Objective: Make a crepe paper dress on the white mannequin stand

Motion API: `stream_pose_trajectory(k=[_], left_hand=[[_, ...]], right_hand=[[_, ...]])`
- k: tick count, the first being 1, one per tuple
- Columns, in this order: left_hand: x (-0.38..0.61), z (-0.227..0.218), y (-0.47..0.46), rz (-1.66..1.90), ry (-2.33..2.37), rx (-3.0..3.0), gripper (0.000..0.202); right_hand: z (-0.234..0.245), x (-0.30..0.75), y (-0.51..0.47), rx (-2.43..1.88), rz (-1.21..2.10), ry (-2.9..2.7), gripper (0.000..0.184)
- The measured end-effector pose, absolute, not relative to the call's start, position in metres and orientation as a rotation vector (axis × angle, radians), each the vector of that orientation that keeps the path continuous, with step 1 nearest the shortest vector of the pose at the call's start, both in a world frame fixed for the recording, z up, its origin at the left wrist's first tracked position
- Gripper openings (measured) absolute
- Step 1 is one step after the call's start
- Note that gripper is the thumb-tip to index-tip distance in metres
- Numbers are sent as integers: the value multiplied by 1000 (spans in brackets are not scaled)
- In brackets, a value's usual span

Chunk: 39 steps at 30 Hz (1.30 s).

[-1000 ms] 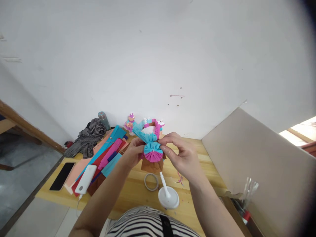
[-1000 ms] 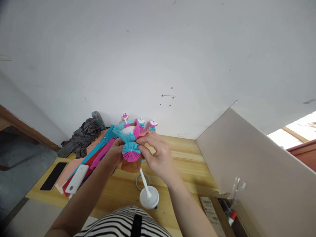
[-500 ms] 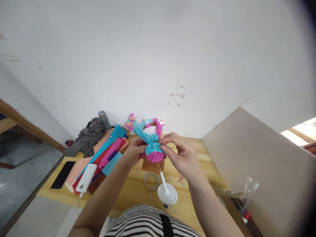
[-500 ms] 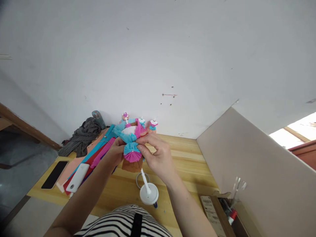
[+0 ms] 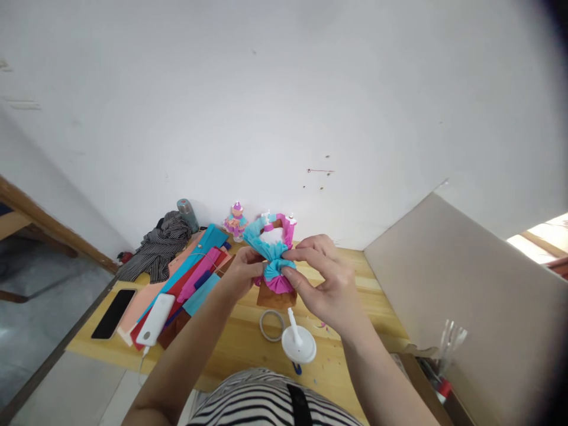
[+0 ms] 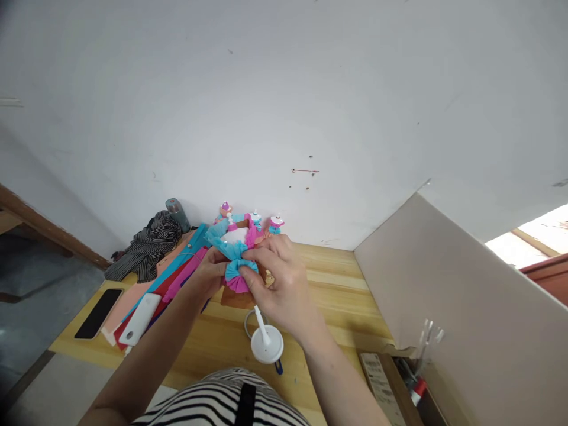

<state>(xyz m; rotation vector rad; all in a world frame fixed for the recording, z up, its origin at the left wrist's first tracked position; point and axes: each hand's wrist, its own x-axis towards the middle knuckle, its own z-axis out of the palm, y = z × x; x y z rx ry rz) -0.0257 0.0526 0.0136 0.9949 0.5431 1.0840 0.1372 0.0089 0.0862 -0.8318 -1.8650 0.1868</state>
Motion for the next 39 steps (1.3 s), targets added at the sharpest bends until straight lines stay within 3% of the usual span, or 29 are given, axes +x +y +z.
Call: stream_pose_trajectory(k=[18,27,34,39], left_hand=[[-25,16,49,1089,521,984,30],[-25,25,48,1105,554,962,32],[-26,29,46,1136,524,924,29],[-26,28,47,1128,551,914,29]], right_hand=[[81,135,11,-878,517,-1716,12],[79,134,-4,-652,-26,-1988,31],[64,133,2,-701,-216,-2103,18],[63,134,2,-700,-229,-2126,20]])
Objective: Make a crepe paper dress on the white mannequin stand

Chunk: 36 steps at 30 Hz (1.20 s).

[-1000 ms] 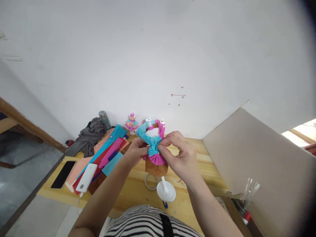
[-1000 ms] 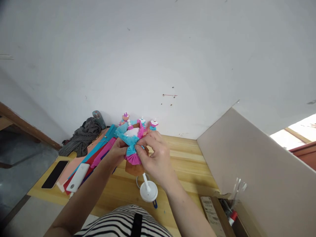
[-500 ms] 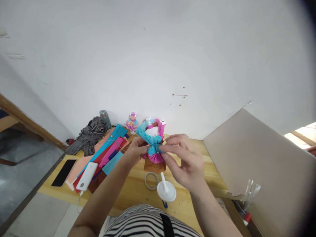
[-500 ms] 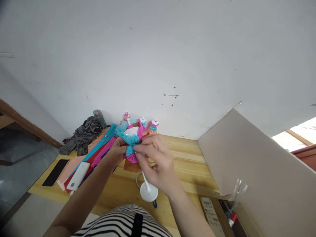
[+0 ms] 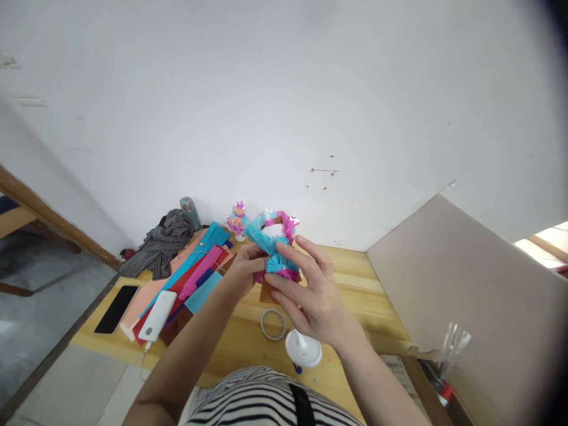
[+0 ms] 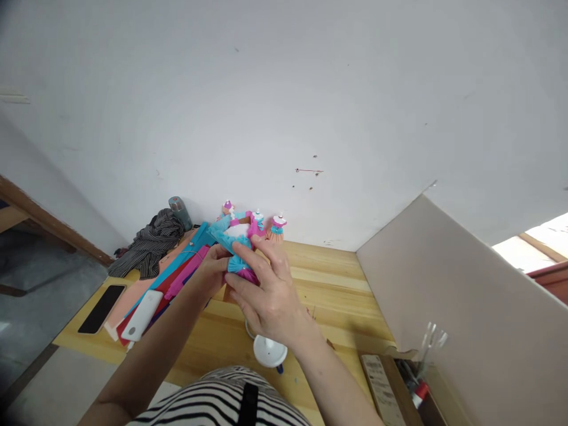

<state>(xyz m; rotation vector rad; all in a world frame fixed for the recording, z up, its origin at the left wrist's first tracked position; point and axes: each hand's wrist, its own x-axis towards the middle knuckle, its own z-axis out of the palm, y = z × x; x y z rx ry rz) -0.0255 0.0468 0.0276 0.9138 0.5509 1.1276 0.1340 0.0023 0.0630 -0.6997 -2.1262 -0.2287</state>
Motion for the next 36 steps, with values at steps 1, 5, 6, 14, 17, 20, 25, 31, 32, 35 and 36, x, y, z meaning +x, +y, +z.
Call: stream_pose_trajectory(k=[1,5,6,14,17,20,25,31,32,35,36], left_hand=[[-26,27,47,1133,538,910,27],[-26,24,50,1160,492,889,24],[-26,23,51,1170,497,876,25],[-22,22,54,1219,564,812,21],[-21,21,53,1222,551,811,17],[-20,19,54,1240,560,790,18],[-18,19,56,1273,569,763,17],[-16,19,55,1259,559,768,16],[-17,19,55,1257,560,774,16],[-17,17,56,1256,563,783,17],[-17,17,56,1255,563,791,17]], right_hand=[[63,134,2,-697,-224,-2130,19],[58,138,-1,-655,-133,-2066,18],[57,140,-3,-665,-102,-2002,20],[50,138,-6,-885,235,-1615,17],[50,134,-5,-918,259,-1648,16],[51,132,-6,-922,267,-1665,15],[49,128,-6,-949,185,-1683,13],[48,123,-6,-960,167,-1707,14],[48,123,-6,-960,177,-1699,14],[47,122,-6,-969,201,-1662,12],[47,122,-5,-970,199,-1664,11]])
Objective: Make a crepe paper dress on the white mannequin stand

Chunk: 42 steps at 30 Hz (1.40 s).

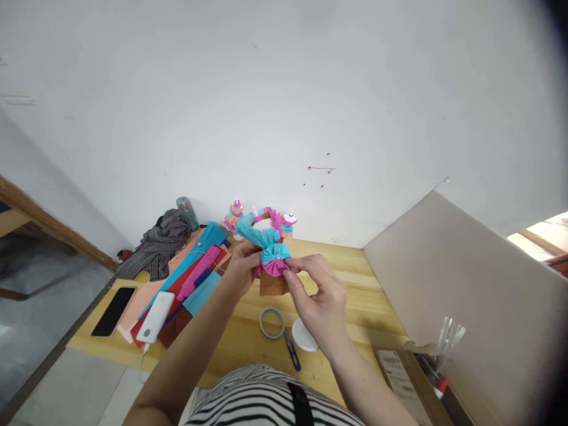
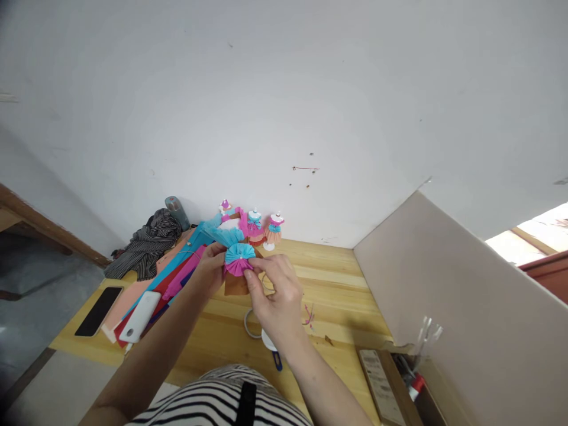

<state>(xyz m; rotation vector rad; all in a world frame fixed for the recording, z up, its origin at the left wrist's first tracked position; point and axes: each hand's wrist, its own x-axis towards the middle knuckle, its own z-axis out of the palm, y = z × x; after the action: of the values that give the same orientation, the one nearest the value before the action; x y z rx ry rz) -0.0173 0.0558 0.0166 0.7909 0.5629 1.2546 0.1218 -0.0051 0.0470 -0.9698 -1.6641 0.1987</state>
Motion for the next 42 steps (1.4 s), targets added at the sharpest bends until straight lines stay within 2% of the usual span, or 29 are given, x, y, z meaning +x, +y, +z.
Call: stream_pose_trajectory(k=[9,11,14,17,22,31,42], left_hand=[[-31,8,61,1212,558,876,26],[-39,8,63,1209,554,874,28],[-49,7,65,1244,548,834,31],[-53,5,66,1284,554,799,31],[-52,4,66,1283,587,790,34],[-55,8,66,1309,634,794,24],[-66,3,63,1358,660,705,20]], right_hand=[[42,134,-4,-1023,290,-1643,8],[35,141,-4,-1117,413,-1655,11],[19,144,-4,-1269,766,-1757,16],[4,137,-6,-1349,1066,-1895,11],[-9,124,-10,-1263,1198,-1952,10],[1,116,-14,-1183,1268,-1830,13],[25,108,-9,-1061,1671,-1546,18]])
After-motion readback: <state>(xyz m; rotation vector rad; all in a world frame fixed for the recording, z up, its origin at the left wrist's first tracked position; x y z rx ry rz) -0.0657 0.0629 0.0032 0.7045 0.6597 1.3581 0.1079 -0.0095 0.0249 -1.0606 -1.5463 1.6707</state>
